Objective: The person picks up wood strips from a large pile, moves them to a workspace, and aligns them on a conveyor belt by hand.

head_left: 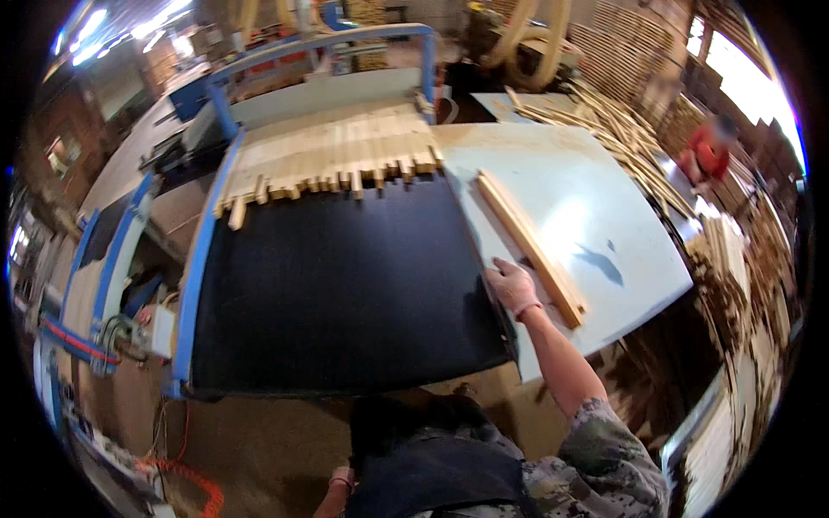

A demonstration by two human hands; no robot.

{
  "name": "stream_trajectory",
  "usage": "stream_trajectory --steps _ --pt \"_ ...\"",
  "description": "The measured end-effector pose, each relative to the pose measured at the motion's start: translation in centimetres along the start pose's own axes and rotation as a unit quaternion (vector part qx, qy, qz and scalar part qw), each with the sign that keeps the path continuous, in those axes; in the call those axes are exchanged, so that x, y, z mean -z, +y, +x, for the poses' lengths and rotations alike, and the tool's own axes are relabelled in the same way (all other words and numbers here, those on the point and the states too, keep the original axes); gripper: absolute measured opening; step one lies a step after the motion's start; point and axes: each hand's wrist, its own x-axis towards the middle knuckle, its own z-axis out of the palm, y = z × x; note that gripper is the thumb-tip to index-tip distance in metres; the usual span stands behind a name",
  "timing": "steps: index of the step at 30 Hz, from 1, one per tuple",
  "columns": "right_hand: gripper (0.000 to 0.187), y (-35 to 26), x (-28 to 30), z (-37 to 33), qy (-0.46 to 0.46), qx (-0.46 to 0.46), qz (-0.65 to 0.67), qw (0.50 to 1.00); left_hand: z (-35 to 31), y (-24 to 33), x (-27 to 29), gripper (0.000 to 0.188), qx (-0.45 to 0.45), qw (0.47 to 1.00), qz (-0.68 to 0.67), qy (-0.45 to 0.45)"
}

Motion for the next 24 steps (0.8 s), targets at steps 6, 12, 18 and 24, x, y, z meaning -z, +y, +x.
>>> stream_trajectory --steps 6,12,18,24 --pt "0.070 3.5 0.7 -0.8 0.096 0.121 -0.071 0.986 1.0 -1.4 3.3 0.037 0.027 0.997 -0.067 0.025" --pt "0.080 5.1 8.0 -2.1 0.164 0.005 -0.287 0.944 1.0 0.8 8.2 0.035 0.028 0.958 -0.275 0.075" --pt "0.050 6.2 5.6 -3.6 0.094 -0.045 -0.248 0.963 1.9 4.3 13.2 0.033 -0.014 0.941 -0.332 0.060" --pt "0.066 7.3 5.3 -4.7 0.116 -0.059 -0.206 0.970 2.7 7.4 17.1 0.031 -0.054 0.956 -0.286 0.040"
